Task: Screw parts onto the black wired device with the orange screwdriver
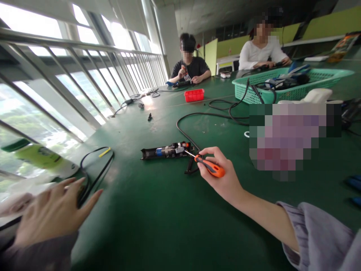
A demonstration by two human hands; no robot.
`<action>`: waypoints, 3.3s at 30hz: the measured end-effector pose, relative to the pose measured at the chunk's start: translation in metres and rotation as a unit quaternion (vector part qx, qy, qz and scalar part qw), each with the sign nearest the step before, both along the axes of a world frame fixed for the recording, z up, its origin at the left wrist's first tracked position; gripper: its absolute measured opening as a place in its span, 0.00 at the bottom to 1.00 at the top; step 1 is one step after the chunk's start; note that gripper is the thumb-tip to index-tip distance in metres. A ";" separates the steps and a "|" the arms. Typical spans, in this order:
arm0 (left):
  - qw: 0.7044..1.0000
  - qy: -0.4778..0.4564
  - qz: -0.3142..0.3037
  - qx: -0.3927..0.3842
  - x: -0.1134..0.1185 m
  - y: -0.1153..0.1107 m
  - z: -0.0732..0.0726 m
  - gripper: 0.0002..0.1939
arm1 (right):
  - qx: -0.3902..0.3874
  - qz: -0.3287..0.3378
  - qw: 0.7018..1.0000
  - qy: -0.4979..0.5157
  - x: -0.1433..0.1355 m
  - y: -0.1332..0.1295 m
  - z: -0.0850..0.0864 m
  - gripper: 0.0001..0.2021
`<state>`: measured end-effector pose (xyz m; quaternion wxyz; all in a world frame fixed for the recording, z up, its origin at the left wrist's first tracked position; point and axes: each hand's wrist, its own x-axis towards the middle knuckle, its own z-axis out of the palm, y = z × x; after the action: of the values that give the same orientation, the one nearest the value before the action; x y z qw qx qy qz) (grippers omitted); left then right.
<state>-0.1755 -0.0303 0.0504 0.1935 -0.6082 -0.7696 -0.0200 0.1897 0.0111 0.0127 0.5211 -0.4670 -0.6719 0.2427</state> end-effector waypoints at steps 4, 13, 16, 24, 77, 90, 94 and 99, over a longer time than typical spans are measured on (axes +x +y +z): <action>0.971 0.010 -0.237 -0.012 0.078 0.026 -0.019 0.28 | 0.046 -0.021 0.998 0.032 0.001 0.003 -0.005 0.10; 0.923 -0.090 -0.366 0.071 0.146 0.135 -0.035 0.21 | 0.010 -0.018 1.000 0.013 0.002 0.005 -0.004 0.09; 0.920 -0.110 -0.375 0.015 0.144 0.147 -0.039 0.19 | 0.029 -0.032 0.999 0.031 0.002 0.006 -0.004 0.09; 0.903 -0.106 -0.417 -0.007 0.138 0.146 -0.039 0.18 | 0.032 -0.030 0.999 0.011 0.003 0.004 -0.002 0.11; 0.903 -0.065 -0.425 0.007 0.146 0.141 -0.038 0.20 | 0.032 -0.026 0.999 0.022 0.002 0.002 -0.002 0.08; 0.901 -0.055 -0.429 0.018 0.145 0.143 -0.041 0.20 | 0.053 -0.026 0.998 0.008 0.003 0.002 -0.003 0.11; 0.902 -0.051 -0.429 0.014 0.145 0.142 -0.040 0.20 | 0.124 -0.018 0.991 0.037 0.002 0.007 -0.008 0.21; 0.903 -0.048 -0.428 0.010 0.146 0.141 -0.038 0.21 | 0.069 -0.011 0.997 -0.029 0.005 0.003 -0.004 0.13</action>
<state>-0.0300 0.1108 0.0120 0.1351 -0.8751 -0.4437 -0.1380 0.1946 0.0140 0.0085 0.5353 -0.4439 -0.6967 0.1762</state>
